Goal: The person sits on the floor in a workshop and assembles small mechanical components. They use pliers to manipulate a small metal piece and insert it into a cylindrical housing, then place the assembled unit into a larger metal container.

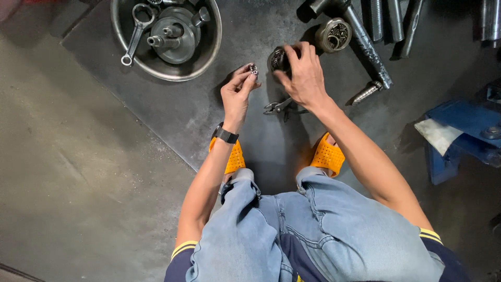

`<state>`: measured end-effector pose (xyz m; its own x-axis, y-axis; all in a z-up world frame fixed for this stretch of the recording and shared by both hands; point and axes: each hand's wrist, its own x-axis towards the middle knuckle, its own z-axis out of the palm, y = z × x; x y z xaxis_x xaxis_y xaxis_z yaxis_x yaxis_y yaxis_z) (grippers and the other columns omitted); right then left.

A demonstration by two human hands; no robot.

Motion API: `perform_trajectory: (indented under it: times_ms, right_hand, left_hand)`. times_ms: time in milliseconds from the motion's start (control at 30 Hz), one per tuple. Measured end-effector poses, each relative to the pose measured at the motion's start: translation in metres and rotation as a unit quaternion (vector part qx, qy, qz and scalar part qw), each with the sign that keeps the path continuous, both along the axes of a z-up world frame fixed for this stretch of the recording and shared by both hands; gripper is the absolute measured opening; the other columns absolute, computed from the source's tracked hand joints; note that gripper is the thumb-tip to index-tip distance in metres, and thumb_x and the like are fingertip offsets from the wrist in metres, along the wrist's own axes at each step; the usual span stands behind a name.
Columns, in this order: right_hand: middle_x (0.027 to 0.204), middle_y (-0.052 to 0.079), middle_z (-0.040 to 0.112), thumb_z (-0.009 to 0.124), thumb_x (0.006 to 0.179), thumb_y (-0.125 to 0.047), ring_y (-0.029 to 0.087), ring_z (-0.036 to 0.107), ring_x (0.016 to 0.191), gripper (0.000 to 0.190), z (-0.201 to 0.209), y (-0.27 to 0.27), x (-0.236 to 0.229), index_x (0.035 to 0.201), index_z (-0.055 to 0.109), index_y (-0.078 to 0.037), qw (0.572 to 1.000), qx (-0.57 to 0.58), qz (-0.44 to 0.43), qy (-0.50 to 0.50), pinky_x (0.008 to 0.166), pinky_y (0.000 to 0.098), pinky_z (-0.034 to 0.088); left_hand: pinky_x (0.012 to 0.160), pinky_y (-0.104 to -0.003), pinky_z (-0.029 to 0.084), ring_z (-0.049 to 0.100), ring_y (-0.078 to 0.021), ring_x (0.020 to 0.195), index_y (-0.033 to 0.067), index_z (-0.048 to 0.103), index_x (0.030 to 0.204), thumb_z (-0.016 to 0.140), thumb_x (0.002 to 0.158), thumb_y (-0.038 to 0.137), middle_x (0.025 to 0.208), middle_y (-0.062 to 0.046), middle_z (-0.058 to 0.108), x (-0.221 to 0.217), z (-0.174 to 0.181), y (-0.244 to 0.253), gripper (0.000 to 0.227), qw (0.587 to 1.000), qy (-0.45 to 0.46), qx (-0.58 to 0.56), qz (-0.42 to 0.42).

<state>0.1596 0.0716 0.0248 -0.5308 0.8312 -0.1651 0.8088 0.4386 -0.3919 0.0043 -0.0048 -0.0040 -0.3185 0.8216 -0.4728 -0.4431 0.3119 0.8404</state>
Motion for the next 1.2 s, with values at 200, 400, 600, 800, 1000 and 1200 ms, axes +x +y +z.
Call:
perform_trajectory:
  times_ms: [200,400,600,800,1000,1200]
  right_hand:
    - [0.082,0.015,0.049,0.067,0.088,-0.012,0.026,0.051,0.07,0.017,-0.017,-0.001,-0.003,0.09,0.06,0.004,0.994,0.075,0.001,0.073,0.05,0.0369,0.046]
    - [0.08,0.017,0.048,0.059,0.088,-0.012,0.033,0.05,0.068,0.018,-0.044,-0.002,-0.005,0.079,0.05,0.002,0.999,0.049,0.003,-0.009,0.048,0.0423,0.042]
    - [0.08,0.019,0.051,0.056,0.081,-0.011,0.035,0.051,0.068,0.016,-0.03,0.003,-0.001,0.081,0.051,0.004,0.999,0.025,0.0,-0.021,0.05,0.0443,0.044]
    - [0.076,0.001,0.064,0.064,0.079,-0.006,0.009,0.054,0.068,0.002,0.005,0.004,-0.002,0.081,0.064,-0.006,0.933,-0.17,-0.17,0.269,0.061,0.025,0.042]
    - [0.068,0.003,0.062,0.065,0.081,-0.001,0.007,0.056,0.054,0.004,0.023,0.0,-0.014,0.082,0.063,-0.004,0.868,-0.328,-0.183,0.324,0.051,0.0183,0.047]
    - [0.071,-0.001,0.058,0.071,0.077,-0.006,0.005,0.052,0.06,0.013,0.001,-0.004,-0.006,0.082,0.059,-0.008,0.857,-0.354,-0.208,0.313,0.054,0.0182,0.044]
  left_hand:
    - [0.07,-0.031,0.061,0.055,-0.0223,0.109,-0.0034,0.066,0.092,0.063,0.082,0.012,0.11,-0.021,0.06,0.001,-0.001,-0.002,0.018,1.0,-0.014,-0.003,0.004]
    - [0.077,-0.03,0.06,0.058,-0.0216,0.103,-0.0016,0.067,0.093,0.06,0.085,0.004,0.115,-0.018,0.057,0.002,-0.001,-0.004,0.012,0.999,-0.012,0.045,-0.02]
    - [0.079,-0.029,0.058,0.056,-0.0205,0.106,-0.0007,0.067,0.095,0.061,0.084,0.004,0.116,-0.016,0.057,0.003,0.005,-0.002,0.013,0.998,-0.025,0.04,-0.04]
    - [0.08,-0.03,0.058,0.055,-0.0213,0.107,-0.0002,0.067,0.092,0.061,0.084,0.005,0.115,-0.016,0.058,0.006,0.005,-0.001,0.011,0.997,-0.008,0.055,-0.053]
    - [0.086,-0.028,0.05,0.056,-0.0183,0.109,0.0075,0.067,0.093,0.06,0.087,0.011,0.115,-0.007,0.059,0.004,0.015,0.001,0.01,0.98,0.132,0.08,-0.123]
    - [0.083,-0.027,0.049,0.055,-0.019,0.109,0.0068,0.067,0.094,0.058,0.087,0.007,0.116,-0.007,0.057,0.002,0.013,0.0,0.011,0.963,0.186,0.101,-0.167]
